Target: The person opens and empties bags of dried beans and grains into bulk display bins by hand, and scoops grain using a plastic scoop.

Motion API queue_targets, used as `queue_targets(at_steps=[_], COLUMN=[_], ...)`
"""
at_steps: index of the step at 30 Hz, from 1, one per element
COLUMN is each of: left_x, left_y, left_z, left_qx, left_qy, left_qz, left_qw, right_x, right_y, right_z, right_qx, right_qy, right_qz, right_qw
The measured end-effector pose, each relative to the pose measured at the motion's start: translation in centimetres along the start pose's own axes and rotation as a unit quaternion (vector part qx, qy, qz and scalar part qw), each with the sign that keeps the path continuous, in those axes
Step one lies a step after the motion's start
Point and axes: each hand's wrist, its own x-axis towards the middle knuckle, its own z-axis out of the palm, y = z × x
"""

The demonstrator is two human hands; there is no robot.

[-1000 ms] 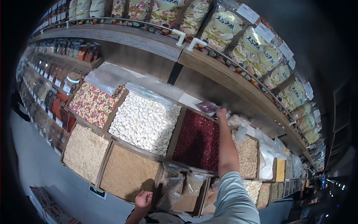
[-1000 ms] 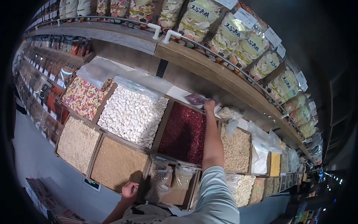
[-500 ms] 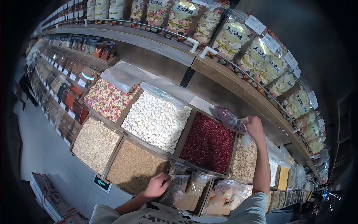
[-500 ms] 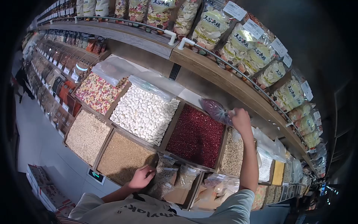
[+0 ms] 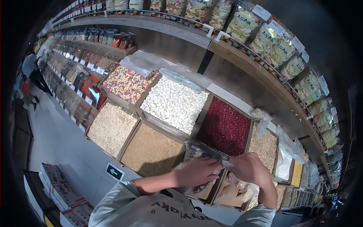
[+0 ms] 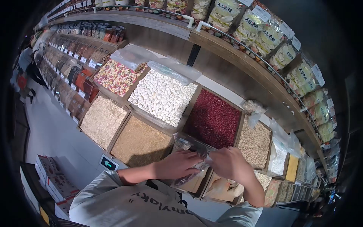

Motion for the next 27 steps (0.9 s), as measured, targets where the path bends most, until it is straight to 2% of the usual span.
queue_targets(at_steps=[4,6,8,9,10,12,14,15,16,18,20,21,22,24,26,27], left_x=[-1.8,-2.4,-3.0,-3.0,-3.0,-2.9,-3.0,-3.1,-3.2,-3.0,-2.8,-2.8,-2.7,-2.6,-2.6,-2.8], left_y=[0.9,1.3,1.0,0.9,0.6,0.0,-0.3,-0.9,-1.3,-2.0,-1.8,-2.1,-2.4,-2.7,-3.3,-3.8], left_z=[1.8,1.9,2.0,1.7,1.1,0.3,0.1,0.6,0.7,0.6,-0.1,-0.3,-0.6,-1.3,-1.6,-1.5], left_qx=[-0.005,0.007,-0.035,-0.038,-0.054,-0.072,-0.089,-0.082,-0.085,-0.081,-0.102,-0.135,-0.167,-0.160,-0.113,-0.101], left_qy=[0.018,0.029,0.060,0.056,0.062,0.069,0.102,0.112,0.100,0.121,0.130,0.139,0.150,0.149,0.141,0.133], left_qz=[-0.026,-0.015,-0.037,-0.034,-0.065,-0.092,-0.086,-0.064,-0.060,-0.035,-0.042,-0.065,-0.089,-0.091,-0.124,-0.110], left_qw=[0.999,0.999,0.997,0.997,0.995,0.991,0.987,0.988,0.990,0.989,0.985,0.979,0.970,0.972,0.976,0.980], right_x=[-0.5,-0.5,-0.6,-1.0,-0.6,0.8,2.3,2.2,2.8,3.8,4.6,4.8,5.0,4.5,2.5,1.0], right_y=[-2.6,-2.6,-1.7,-1.0,0.5,-0.9,-0.2,-1.0,-1.4,-2.4,-2.9,-3.0,-3.7,-5.2,-9.4,-11.0], right_z=[2.3,3.3,4.5,5.8,9.0,13.8,20.8,21.9,22.0,22.2,22.4,22.0,21.8,22.3,23.4,21.9], right_qx=[0.020,0.028,0.213,0.395,0.598,0.551,0.330,0.268,0.231,0.233,0.177,0.164,0.074,0.080,0.128,0.204], right_qy=[-0.052,-0.065,0.008,0.071,0.181,0.420,0.443,0.379,0.380,0.352,0.384,0.367,0.381,0.371,0.234,0.134], right_qz=[-0.070,-0.072,-0.068,-0.007,-0.010,0.134,0.111,0.133,0.102,0.113,0.089,0.091,0.136,0.210,0.276,0.186], right_qw=[0.996,0.995,0.975,0.916,0.781,0.708,0.826,0.876,0.890,0.899,0.902,0.911,0.911,0.901,0.923,0.952])
